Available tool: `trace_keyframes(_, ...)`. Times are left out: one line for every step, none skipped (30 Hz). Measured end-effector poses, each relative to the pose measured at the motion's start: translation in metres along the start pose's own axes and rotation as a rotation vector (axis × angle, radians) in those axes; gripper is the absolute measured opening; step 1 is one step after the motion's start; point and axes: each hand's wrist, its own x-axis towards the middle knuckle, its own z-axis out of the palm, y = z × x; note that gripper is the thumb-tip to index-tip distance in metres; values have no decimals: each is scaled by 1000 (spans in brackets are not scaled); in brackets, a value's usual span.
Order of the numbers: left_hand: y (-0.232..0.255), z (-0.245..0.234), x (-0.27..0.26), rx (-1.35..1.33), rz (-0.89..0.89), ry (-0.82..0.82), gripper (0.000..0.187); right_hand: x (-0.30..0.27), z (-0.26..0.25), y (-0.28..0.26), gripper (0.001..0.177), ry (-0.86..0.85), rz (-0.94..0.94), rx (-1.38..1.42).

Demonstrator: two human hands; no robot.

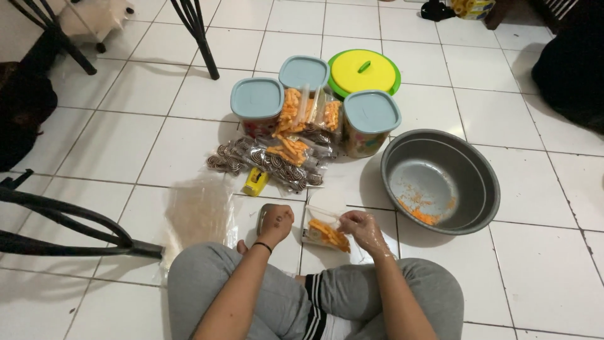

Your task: Packing small snacks into plastic bags and weighing them on a digital scale.

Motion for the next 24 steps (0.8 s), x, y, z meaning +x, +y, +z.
trace_keyframes(7, -2, -2, 0, -2, 0, 30, -1, 0, -2, 21, -2, 1, 0)
trace_keyframes(12, -4, -6, 60, 25, -14, 30, -1, 1, -4, 20, -6, 10, -21)
trace_keyframes(17, -6, -10, 120, 53, -28, 31, -2, 2, -6, 20, -10, 18, -42)
trace_keyframes(23, -9, -15, 119, 43, -25, 31, -1, 3, -5, 20, -19, 21, -44)
trace_keyframes(29, -12, -19, 108, 46, -63, 22, -1, 3, -4, 20, -21, 20, -54)
trace_keyframes(35, -15, -23, 98, 49, -102, 25, 0, 3, -2, 20, -22, 19, -65)
trace_keyframes(44, -18, -27, 96, 41, -101, 25, 2, 5, -2, 20, -29, 22, -66)
trace_keyframes(51, -20, -32, 54, 121, -110, 43, 2, 6, -1, 20, -41, 30, -73)
trace_keyframes(59, -22, -37, 11, 201, -118, 67, 3, 7, 0, 20, -52, 38, -80)
trace_keyframes(59, -21, -40, 7, 189, -112, 67, 1, 8, 0, 20, -64, 41, -85)
trace_keyframes(59, -20, -43, 18, 280, -135, 60, -1, 8, 0, 19, -89, 5, -80)
trace_keyframes(60, -21, -45, 33, 372, -156, 55, -2, 10, -1, 19, -115, -35, -72)
trace_keyframes(53, -17, -42, 32, 362, -148, 55, -3, 11, -5, 19, -129, -35, -74)
trace_keyframes(46, -13, -41, 10, 325, -193, 43, -6, 12, -9, 18, -136, -46, -93)
trace_keyframes(39, -8, -39, -13, 289, -237, 33, -8, 12, -12, 17, -142, -58, -112)
trace_keyframes(38, -10, -38, -16, 283, -234, 33, -6, 15, -9, 17, -150, -56, -115)
trace_keyframes(37, -11, -37, -80, 265, -246, 29, -3, 18, -6, 17, -151, -60, -103)
trace_keyframes(37, -11, -35, -144, 250, -262, 26, -1, 18, -4, 17, -147, -62, -92)
trace_keyframes(40, -12, -36, -149, 247, -261, 26, -1, 18, -1, 17, -150, -60, -96)
trace_keyframes(43, -14, -35, -180, 224, -276, 22, 0, 18, 0, 18, -146, -57, -81)
trace_keyframes(46, -16, -34, -212, 201, -291, 18, 1, 18, 2, 18, -142, -55, -67)
trace_keyframes(48, -17, -33, -211, 206, -293, 18, 2, 17, 1, 18, -138, -56, -67)
trace_keyframes(50, -17, -32, -193, 221, -288, 17, 3, 15, 0, 19, -144, -58, -25)
trace_keyframes(50, -16, -33, -173, 234, -289, 17, 1, 15, 2, 20, -148, -56, 19)
